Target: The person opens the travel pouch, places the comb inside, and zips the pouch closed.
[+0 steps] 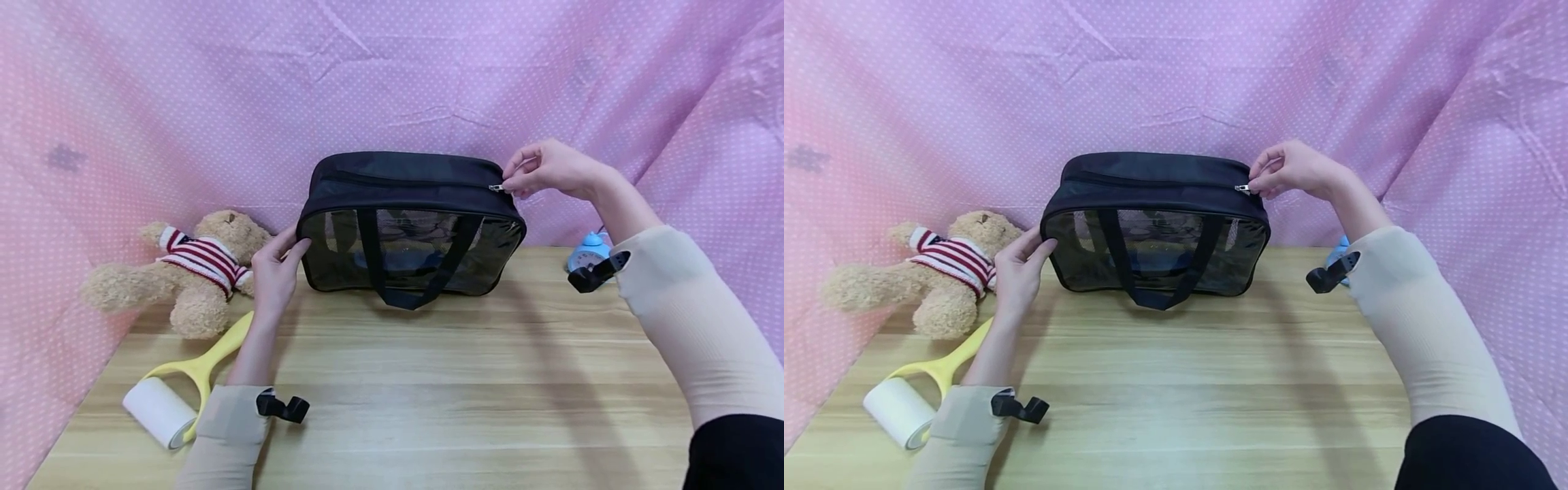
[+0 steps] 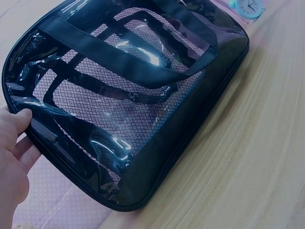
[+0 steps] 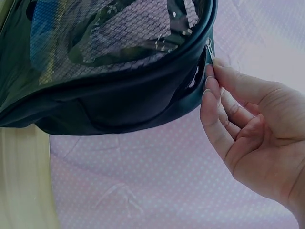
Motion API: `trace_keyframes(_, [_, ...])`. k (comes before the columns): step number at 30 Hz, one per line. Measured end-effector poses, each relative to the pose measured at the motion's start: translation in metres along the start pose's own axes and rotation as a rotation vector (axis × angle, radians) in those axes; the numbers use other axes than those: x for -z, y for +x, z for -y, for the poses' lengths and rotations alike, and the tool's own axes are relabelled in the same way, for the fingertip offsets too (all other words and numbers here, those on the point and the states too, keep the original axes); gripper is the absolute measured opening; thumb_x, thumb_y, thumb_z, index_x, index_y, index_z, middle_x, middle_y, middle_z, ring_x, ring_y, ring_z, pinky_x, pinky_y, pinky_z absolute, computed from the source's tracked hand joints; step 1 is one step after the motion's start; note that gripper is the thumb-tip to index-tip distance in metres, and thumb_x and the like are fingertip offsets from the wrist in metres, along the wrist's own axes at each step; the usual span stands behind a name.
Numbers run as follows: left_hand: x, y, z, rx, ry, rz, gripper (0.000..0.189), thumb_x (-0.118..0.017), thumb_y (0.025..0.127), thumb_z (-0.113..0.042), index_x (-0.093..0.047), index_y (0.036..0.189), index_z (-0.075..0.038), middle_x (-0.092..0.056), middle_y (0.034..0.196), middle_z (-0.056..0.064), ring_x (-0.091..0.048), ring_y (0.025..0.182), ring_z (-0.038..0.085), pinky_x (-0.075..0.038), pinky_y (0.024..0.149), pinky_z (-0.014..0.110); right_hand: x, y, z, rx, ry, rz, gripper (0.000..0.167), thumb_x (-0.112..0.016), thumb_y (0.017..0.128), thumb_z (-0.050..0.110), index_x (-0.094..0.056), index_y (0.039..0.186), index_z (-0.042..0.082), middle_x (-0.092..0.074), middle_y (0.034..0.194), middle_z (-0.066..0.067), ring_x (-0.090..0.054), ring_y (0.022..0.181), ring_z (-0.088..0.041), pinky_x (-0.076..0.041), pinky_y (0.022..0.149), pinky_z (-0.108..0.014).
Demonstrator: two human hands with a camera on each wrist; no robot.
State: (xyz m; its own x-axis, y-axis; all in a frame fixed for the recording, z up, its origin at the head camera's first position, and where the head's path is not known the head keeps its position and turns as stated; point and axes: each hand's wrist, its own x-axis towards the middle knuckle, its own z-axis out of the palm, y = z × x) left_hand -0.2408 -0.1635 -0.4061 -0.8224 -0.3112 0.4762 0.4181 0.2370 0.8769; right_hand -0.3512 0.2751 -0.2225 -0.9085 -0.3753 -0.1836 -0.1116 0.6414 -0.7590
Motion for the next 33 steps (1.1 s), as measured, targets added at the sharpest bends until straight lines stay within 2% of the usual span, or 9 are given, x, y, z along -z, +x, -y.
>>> trace_keyframes(5, [0.002,0.0,0.001,-0.006,0.013,-0.012,0.031,-0.069,0.096,-0.002,-0.073,0.127,-0.003,-0.073,0.123,0.02,-0.064,0.098,-0.015,-0.05,0.09,0.008,0.002,-0.002,-0.009,-0.011,-0.011,-0.016,0.012,-0.075,0.094,0.014,-0.069,0.103,0.008,-0.076,0.086,0.003,-0.07,0.077,-0.013,-0.061,0.078,-0.028])
trace_keyframes(14, [0.007,-0.002,-0.002,-0.002,-0.008,-0.006,0.028,-0.072,0.096,-0.01,-0.075,0.124,-0.008,-0.074,0.12,0.018,-0.068,0.099,-0.009,-0.053,0.093,0.012,0.0,-0.003,-0.024,0.008,0.011,-0.012,0.015,-0.074,0.096,0.016,-0.069,0.106,0.006,-0.076,0.087,0.005,-0.071,0.079,-0.013,-0.062,0.078,-0.028])
trace_keyframes(20, [0.007,-0.003,-0.003,0.003,0.002,-0.003,0.029,-0.071,0.096,-0.008,-0.074,0.126,-0.008,-0.074,0.122,0.018,-0.067,0.099,-0.01,-0.052,0.091,0.01,0.001,-0.006,-0.038,0.006,0.034,-0.018,0.011,-0.072,0.097,0.015,-0.07,0.105,0.007,-0.075,0.086,0.004,-0.07,0.081,-0.011,-0.062,0.079,-0.029])
trace_keyframes(28, [0.006,-0.001,-0.002,-0.002,0.007,-0.003,0.029,-0.072,0.097,-0.01,-0.075,0.126,-0.01,-0.075,0.122,0.015,-0.067,0.101,-0.009,-0.052,0.091,0.011,-0.001,-0.008,-0.061,0.011,0.155,-0.043,0.005,-0.07,0.098,0.009,-0.07,0.102,0.012,-0.075,0.086,0.005,-0.07,0.08,-0.01,-0.062,0.079,-0.028])
trace_keyframes(33, [0.004,-0.003,-0.013,0.025,0.024,0.006,0.031,-0.07,0.096,-0.004,-0.072,0.127,-0.002,-0.073,0.122,0.022,-0.064,0.098,-0.013,-0.05,0.09,0.009,-0.006,-0.009,-0.079,0.014,0.211,-0.056,0.009,-0.067,0.099,0.006,-0.068,0.101,0.015,-0.076,0.087,0.006,-0.071,0.079,-0.009,-0.062,0.08,-0.028])
